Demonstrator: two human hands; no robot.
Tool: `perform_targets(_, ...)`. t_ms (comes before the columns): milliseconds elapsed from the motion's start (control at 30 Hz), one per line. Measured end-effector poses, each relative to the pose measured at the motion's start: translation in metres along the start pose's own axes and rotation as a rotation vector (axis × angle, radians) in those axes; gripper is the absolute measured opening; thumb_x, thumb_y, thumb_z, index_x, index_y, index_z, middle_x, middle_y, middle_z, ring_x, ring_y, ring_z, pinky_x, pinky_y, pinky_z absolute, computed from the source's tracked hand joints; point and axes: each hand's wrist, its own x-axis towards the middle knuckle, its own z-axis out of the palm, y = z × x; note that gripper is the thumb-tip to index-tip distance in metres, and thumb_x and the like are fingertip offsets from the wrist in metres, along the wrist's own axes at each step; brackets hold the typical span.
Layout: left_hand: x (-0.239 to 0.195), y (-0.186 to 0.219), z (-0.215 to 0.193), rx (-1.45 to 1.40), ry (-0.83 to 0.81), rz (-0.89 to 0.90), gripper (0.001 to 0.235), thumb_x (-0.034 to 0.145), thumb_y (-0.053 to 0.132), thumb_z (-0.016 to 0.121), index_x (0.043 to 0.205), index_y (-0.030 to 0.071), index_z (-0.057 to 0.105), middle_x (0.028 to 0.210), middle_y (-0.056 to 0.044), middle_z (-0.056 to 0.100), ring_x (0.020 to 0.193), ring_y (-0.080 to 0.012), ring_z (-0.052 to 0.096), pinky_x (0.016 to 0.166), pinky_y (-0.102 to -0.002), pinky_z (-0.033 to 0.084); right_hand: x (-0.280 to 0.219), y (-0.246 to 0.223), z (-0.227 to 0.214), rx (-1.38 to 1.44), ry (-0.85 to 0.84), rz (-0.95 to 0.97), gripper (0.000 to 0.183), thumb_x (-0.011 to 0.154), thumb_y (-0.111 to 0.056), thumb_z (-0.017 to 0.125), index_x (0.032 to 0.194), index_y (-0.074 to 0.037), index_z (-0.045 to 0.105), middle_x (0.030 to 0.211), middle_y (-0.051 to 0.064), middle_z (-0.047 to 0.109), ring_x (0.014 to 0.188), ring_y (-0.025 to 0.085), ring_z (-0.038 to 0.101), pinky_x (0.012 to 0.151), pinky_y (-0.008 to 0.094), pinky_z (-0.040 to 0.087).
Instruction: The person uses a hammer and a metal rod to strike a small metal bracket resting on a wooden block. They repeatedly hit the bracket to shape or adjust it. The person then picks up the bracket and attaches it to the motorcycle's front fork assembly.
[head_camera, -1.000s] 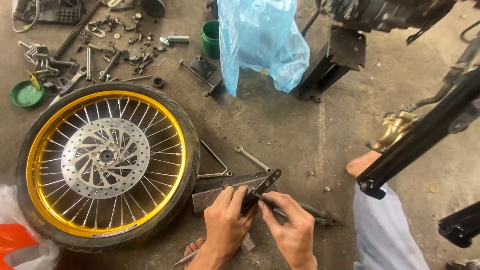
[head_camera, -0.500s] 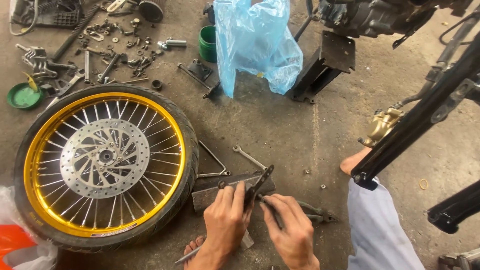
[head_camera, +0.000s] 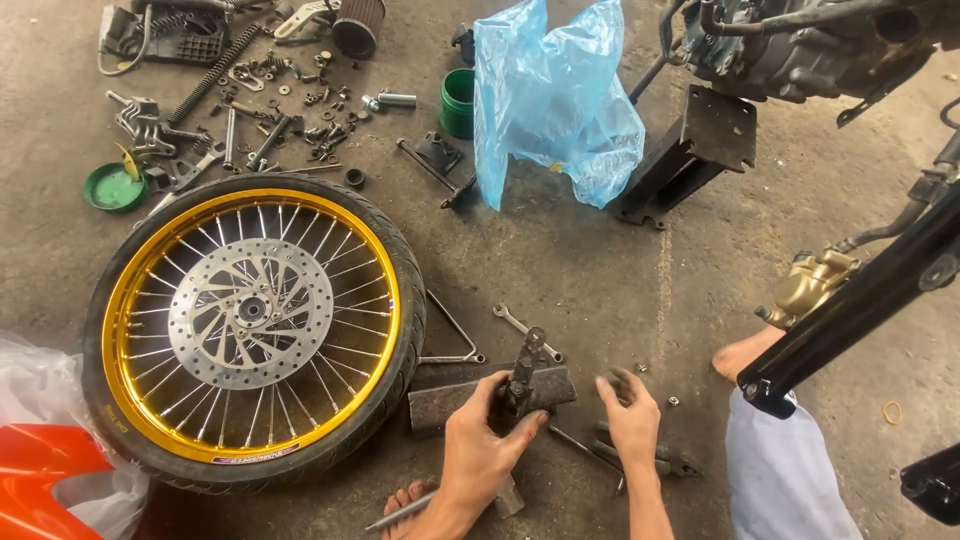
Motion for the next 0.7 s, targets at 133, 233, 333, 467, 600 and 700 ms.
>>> perform_targets(133, 0.005, -0.023, 0.007, 0.312, 0.175, 0.296, 0.055, 0.069, 0.019, 0.090, 0.117, 0.008, 0.066, 0.093, -0.004, 0.081, 0.072, -0.0129, 0.076, 0.062, -0.025, 0.062, -0.050, -0.075, -0.009, 0.433, -0.248, -0.197, 0.041, 0.088, -0.019, 0.070, 0.127, -0.005, 0.068, 0.122, 0.014, 0.075, 0.110, 0.022, 0.071, 0.098, 0.036, 0.059)
perform_targets(233, 0.005, -0.025, 0.011, 0.342, 0.168, 0.376, 0.057, 0.069, 0.014, 0.089, 0.119, 0.006, 0.064, 0.101, -0.009, 0.081, 0.081, -0.0177, 0.080, 0.069, -0.027, 0.067, -0.073, -0.094, -0.010, 0.533, -0.469, -0.311, 0.046, 0.088, -0.023, 0.069, 0.132, -0.008, 0.066, 0.123, 0.013, 0.076, 0.112, 0.022, 0.073, 0.102, 0.037, 0.061)
perform_targets(333, 0.000, -0.020, 0.013, 0.309, 0.136, 0.353, 0.057, 0.067, 0.010, 0.088, 0.119, 0.006, 0.065, 0.102, -0.008, 0.080, 0.081, -0.0176, 0.080, 0.068, -0.027, 0.065, -0.085, -0.107, -0.010, 0.641, -0.541, -0.286, 0.043, 0.090, -0.015, 0.069, 0.130, -0.001, 0.068, 0.118, 0.013, 0.077, 0.103, 0.019, 0.071, 0.095, 0.030, 0.058)
perform_targets(467, -0.003, -0.021, 0.013, 0.189, -0.019, 0.267, 0.064, 0.068, 0.011, 0.091, 0.126, 0.009, 0.063, 0.094, -0.003, 0.075, 0.073, -0.0112, 0.069, 0.060, -0.024, 0.059, -0.081, -0.098, -0.011, 0.841, -0.487, -0.144, 0.027, 0.088, -0.002, 0.073, 0.114, 0.002, 0.078, 0.113, 0.010, 0.078, 0.097, 0.019, 0.071, 0.092, 0.030, 0.056)
perform_targets(600, -0.003, -0.027, 0.012, 0.218, -0.098, 0.239, 0.080, 0.066, 0.014, 0.092, 0.138, 0.013, 0.057, 0.117, -0.005, 0.066, 0.100, -0.0180, 0.072, 0.090, -0.032, 0.061, -0.079, -0.098, -0.018, 0.913, -0.407, -0.120, 0.018, 0.089, -0.002, 0.073, 0.105, 0.004, 0.080, 0.097, 0.010, 0.078, 0.084, 0.017, 0.070, 0.084, 0.030, 0.057)
perform_targets(700, -0.002, -0.029, 0.012, 0.217, -0.069, 0.221, 0.072, 0.070, 0.022, 0.089, 0.136, 0.014, 0.061, 0.138, -0.010, 0.058, 0.123, -0.0265, 0.062, 0.106, -0.041, 0.052, -0.074, -0.086, -0.018, 1.038, -0.385, -0.020, 0.020, 0.088, 0.000, 0.073, 0.107, 0.006, 0.077, 0.094, 0.014, 0.079, 0.083, 0.017, 0.068, 0.081, 0.031, 0.054)
